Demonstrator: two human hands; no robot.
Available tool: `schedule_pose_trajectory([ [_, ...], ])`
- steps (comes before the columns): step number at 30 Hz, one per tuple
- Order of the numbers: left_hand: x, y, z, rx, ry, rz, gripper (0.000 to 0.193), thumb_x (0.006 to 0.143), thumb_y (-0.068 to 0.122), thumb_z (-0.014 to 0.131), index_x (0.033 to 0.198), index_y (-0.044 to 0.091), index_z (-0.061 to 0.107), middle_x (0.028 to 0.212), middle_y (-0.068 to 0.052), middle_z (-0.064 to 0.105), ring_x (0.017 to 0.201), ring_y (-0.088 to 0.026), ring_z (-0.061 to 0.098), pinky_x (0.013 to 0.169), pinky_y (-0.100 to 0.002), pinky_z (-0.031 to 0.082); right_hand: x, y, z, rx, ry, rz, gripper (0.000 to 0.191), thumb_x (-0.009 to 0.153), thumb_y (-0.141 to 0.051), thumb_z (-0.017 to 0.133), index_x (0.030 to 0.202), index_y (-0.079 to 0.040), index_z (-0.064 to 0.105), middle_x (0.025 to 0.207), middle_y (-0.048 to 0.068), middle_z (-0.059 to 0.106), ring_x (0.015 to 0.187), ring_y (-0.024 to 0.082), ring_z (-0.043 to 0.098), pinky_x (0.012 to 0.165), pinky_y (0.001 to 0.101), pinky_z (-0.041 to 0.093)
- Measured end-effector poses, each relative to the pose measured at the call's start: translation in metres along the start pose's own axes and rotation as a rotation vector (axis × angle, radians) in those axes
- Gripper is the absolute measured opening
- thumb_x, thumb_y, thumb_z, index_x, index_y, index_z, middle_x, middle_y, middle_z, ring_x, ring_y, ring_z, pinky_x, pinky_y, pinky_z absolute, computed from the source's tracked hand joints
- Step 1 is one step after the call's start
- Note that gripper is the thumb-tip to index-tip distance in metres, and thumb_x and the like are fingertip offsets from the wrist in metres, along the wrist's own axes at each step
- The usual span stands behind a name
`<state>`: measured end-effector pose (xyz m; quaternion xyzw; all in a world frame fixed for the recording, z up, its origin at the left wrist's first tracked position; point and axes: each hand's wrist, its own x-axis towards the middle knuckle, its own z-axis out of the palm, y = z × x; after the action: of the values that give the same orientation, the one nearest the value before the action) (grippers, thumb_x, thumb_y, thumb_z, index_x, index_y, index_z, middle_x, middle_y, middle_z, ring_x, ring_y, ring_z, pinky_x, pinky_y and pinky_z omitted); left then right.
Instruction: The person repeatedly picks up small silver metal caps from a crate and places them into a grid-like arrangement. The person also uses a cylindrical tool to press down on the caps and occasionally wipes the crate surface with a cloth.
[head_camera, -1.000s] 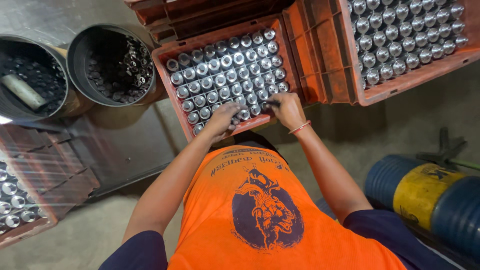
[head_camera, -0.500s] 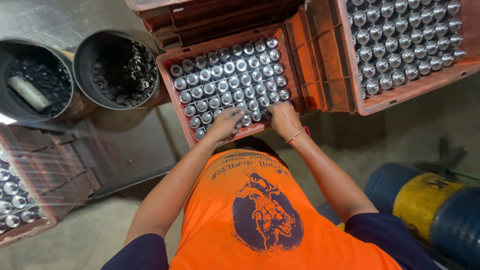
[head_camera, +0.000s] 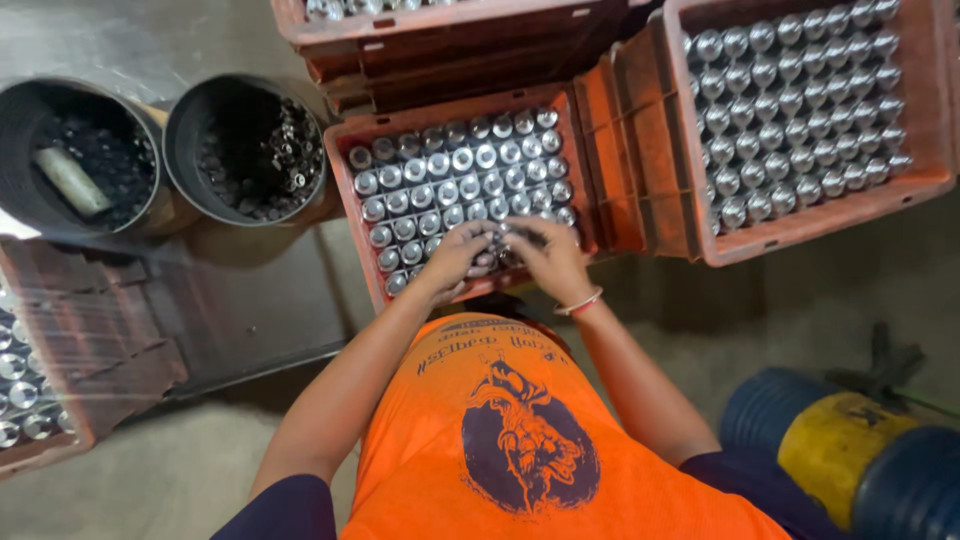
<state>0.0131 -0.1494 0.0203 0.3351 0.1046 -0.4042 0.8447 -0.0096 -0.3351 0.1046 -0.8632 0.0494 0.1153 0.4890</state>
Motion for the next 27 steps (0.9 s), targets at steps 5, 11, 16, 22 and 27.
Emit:
schedule_pose_trajectory([
  [5, 0.001, 0.008, 0.011, -0.030, 0.035, 0.102, 0.017, 0.099, 0.005, 0.056, 0.114, 0.009, 0.051, 0.089, -0.003, 0.056, 0.060, -0.006, 0.044, 0.044, -0.018, 0.028, 0.002, -0.017, 0.008, 0.401, 0.026, 0.036, 0.027, 0.086, -0.007, 0.079, 0.114, -0.004, 0.076, 0.099, 0.005, 0.076, 0.085, 0.010, 0.067, 0.075, 0.0235, 0.054],
  [11, 0.007, 0.013, 0.012, 0.016, 0.123, 0.095, 0.014, 0.103, 0.012, 0.058, 0.115, 0.010, 0.050, 0.089, -0.004, 0.054, 0.061, -0.007, 0.045, 0.045, -0.018, 0.030, 0.038, -0.022, -0.016, 0.046, 0.054, -0.233, 0.021, 0.085, -0.014, 0.084, 0.103, -0.003, 0.080, 0.097, 0.009, 0.078, 0.089, 0.018, 0.073, 0.080, 0.0312, 0.056],
  [16, 0.010, 0.010, 0.006, 0.005, 0.202, 0.035, 0.017, 0.103, 0.012, 0.053, 0.114, 0.001, 0.061, 0.088, -0.006, 0.057, 0.063, -0.009, 0.048, 0.045, -0.020, 0.033, 0.106, -0.027, -0.044, -0.400, 0.352, -0.493, 0.014, 0.085, -0.009, 0.077, 0.094, 0.001, 0.076, 0.095, 0.021, 0.074, 0.090, 0.040, 0.071, 0.081, 0.0467, 0.057],
  [22, -0.014, 0.011, -0.008, 0.185, 0.305, 0.014, 0.018, 0.102, 0.007, 0.052, 0.118, 0.005, 0.060, 0.089, -0.002, 0.055, 0.064, -0.008, 0.047, 0.048, -0.021, 0.037, 0.163, -0.037, -0.050, -0.578, 0.245, -0.467, 0.014, 0.083, -0.007, 0.069, 0.093, -0.002, 0.079, 0.091, 0.025, 0.071, 0.089, 0.044, 0.068, 0.080, 0.0507, 0.055],
  [27, -0.029, 0.019, -0.019, 0.145, 0.367, 0.086, 0.015, 0.099, 0.007, 0.055, 0.114, 0.007, 0.060, 0.089, -0.005, 0.064, 0.056, -0.009, 0.042, 0.045, -0.022, 0.034, 0.176, -0.043, -0.045, -0.854, 0.068, -0.349, 0.017, 0.087, -0.017, 0.071, 0.082, -0.003, 0.077, 0.087, 0.027, 0.071, 0.085, 0.043, 0.071, 0.080, 0.0507, 0.057],
])
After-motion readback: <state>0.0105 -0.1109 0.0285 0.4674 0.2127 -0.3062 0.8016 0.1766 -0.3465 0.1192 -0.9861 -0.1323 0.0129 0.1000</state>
